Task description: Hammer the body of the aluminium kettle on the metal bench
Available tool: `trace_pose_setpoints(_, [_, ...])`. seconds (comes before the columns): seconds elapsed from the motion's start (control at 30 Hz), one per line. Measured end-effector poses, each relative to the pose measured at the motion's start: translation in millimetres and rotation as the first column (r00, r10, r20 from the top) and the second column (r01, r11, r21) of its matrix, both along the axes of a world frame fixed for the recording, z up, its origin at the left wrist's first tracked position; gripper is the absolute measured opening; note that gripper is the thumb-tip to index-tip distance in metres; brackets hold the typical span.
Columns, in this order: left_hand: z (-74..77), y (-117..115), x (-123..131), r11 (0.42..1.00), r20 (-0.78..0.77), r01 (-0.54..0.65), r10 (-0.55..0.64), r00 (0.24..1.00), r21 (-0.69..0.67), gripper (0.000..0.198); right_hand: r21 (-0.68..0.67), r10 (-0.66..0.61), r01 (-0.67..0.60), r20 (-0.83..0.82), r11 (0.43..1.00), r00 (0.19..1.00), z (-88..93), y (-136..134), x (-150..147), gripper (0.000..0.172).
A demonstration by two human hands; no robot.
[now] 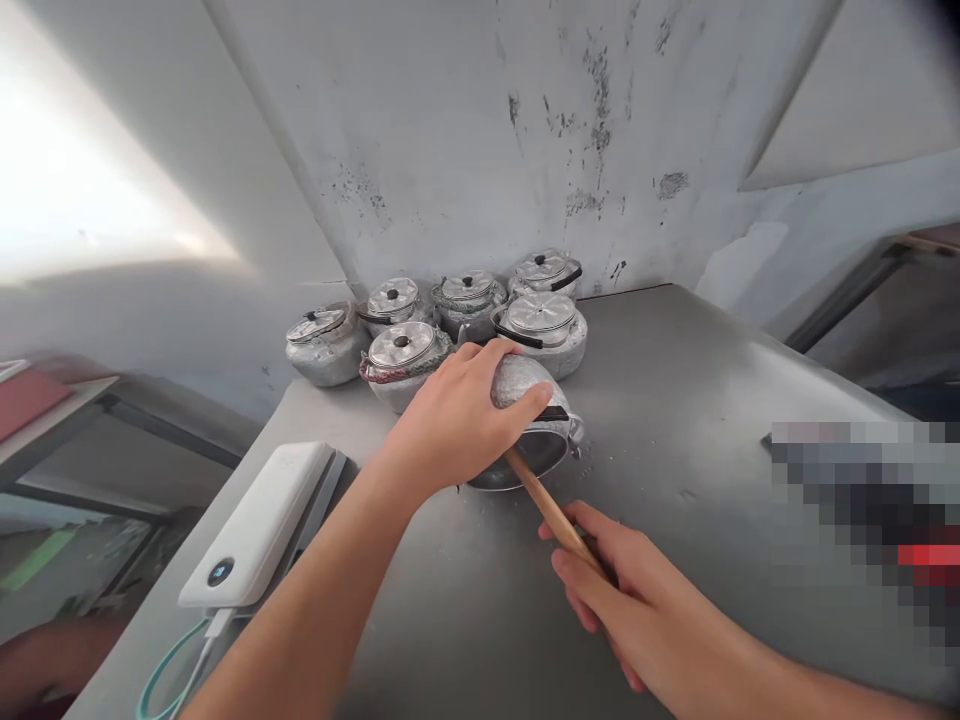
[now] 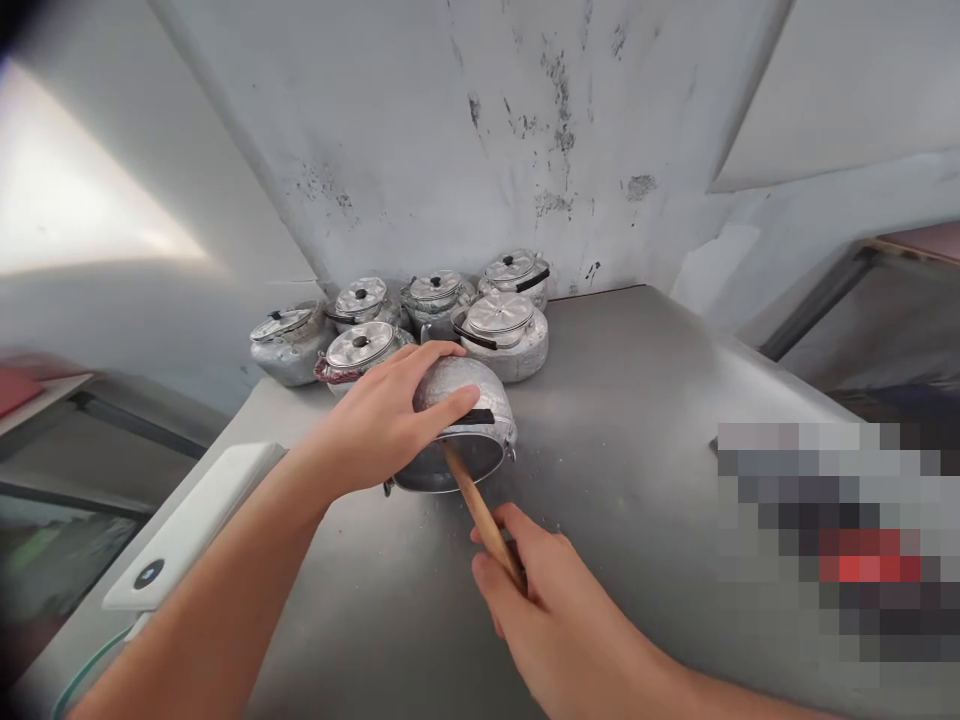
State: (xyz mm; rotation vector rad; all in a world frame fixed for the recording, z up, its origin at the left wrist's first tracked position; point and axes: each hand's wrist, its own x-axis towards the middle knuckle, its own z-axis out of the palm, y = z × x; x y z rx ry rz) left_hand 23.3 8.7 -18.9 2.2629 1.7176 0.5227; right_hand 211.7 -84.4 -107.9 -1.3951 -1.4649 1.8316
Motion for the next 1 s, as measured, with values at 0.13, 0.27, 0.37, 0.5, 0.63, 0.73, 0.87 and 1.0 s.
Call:
trace_pose_setpoints(0.13, [0.9,-0.4,2.9,1.0,-0.012,-0.014,0.014,1.0,-0.006,0.05,-0.082,-0.008,0.001,-0.081,0.997,0.997,-0.2,3.9,-0.9,0.031])
trace_pose_setpoints(0.27, [0.8,-0.7,3.3,1.0,-0.016,-0.02,0.02,1.0,-0.004,0.051,-0.086,-0.026,0.013,-0.144,0.996,0.989,5.3,8.9,0.2,0.035])
trace_pose_setpoints(0.37, [0.9,0.3,2.3,1.0,-0.011,-0.018,0.018,1.0,-0.004,0.05,-0.095,-0.022,0.009,-0.137,0.995,0.99,7.1,10.2,-0.2,0.034])
trace_pose_setpoints(0.5, [2.3,1.4,1.4,0.999,-0.002,-0.03,0.029,1.0,-0.019,0.05,-0.068,-0.039,0.029,-0.142,0.997,0.989,8.3,10.8,-1.1,0.033])
trace_pose_setpoints(0.63, [4.1,0.7,1.8,0.999,-0.002,-0.031,0.031,1.0,-0.032,0.051,-0.079,-0.04,0.03,-0.124,0.996,0.991,10.5,12.1,-0.2,0.033])
trace_pose_setpoints(0.73, [4.9,-0.4,2.2,0.999,-0.007,-0.04,0.04,0.999,-0.032,0.051,-0.083,-0.019,0.009,-0.111,0.997,0.994,13.3,14.0,1.5,0.032])
trace_pose_setpoints(0.87, [5.6,-1.5,2.7,0.998,-0.013,-0.044,0.044,0.999,-0.044,0.052,-0.054,-0.021,0.015,-0.115,0.998,0.993,14.5,15.7,3.0,0.034])
trace_pose_setpoints(1.0, [5.4,-2.1,2.5,0.997,-0.019,-0.072,0.071,0.997,-0.036,0.054,-0.07,-0.026,0.019,-0.105,0.997,0.994,14.8,17.4,4.9,0.036])
